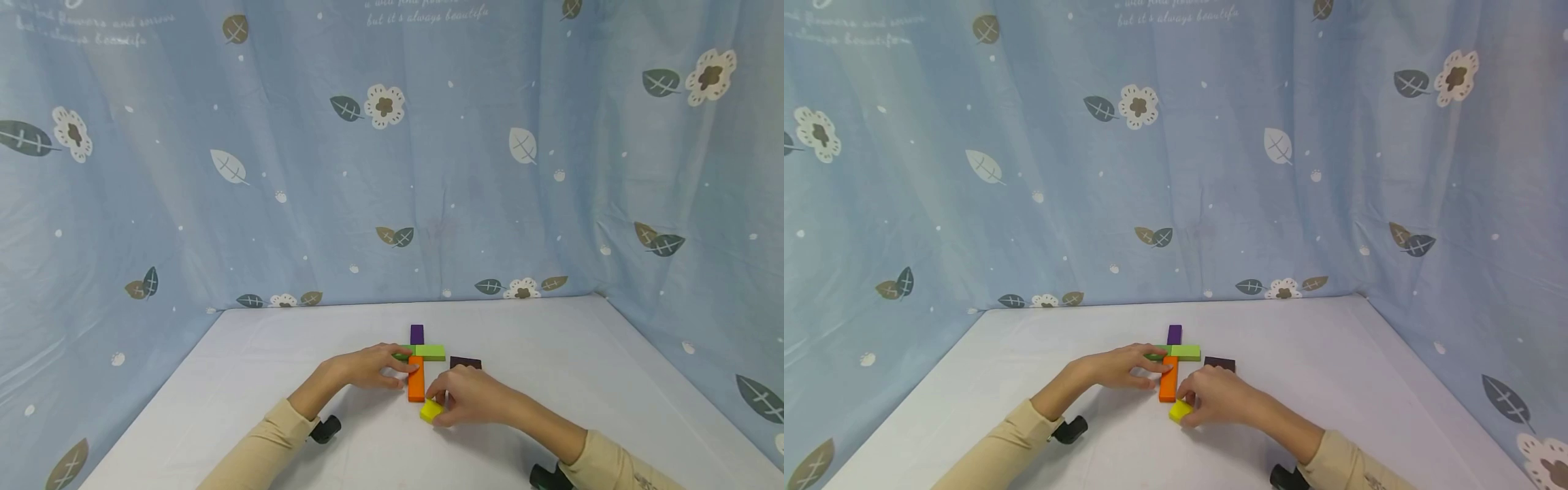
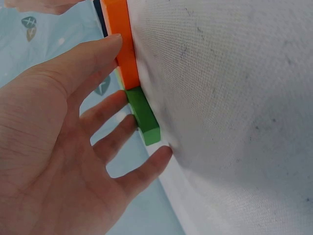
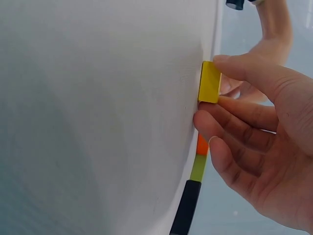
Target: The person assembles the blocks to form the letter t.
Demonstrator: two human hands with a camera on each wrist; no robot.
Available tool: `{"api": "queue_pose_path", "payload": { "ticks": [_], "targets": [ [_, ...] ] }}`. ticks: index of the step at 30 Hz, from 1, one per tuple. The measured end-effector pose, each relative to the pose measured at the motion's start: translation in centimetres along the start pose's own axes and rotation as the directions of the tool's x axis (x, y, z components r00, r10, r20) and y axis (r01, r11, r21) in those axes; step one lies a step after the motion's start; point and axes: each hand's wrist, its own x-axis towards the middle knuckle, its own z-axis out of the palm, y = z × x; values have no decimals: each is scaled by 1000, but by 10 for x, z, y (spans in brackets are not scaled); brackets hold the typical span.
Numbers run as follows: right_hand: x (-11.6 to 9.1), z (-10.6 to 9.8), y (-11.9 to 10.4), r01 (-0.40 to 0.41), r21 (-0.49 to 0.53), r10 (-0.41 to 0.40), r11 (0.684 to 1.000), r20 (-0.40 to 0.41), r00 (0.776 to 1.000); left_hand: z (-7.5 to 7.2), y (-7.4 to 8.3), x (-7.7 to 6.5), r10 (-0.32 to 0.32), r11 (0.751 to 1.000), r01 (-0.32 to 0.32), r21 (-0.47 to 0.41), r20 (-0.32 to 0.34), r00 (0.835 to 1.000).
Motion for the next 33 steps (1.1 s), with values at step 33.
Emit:
{"api": "queue_pose_path", "payload": {
  "ticks": [33],
  "targets": [
    [-3, 5, -8, 0, -19, -1, 1000, -55, 999, -1, 0, -1, 14, 1000, -14, -5, 2, 1000]
  ]
}}
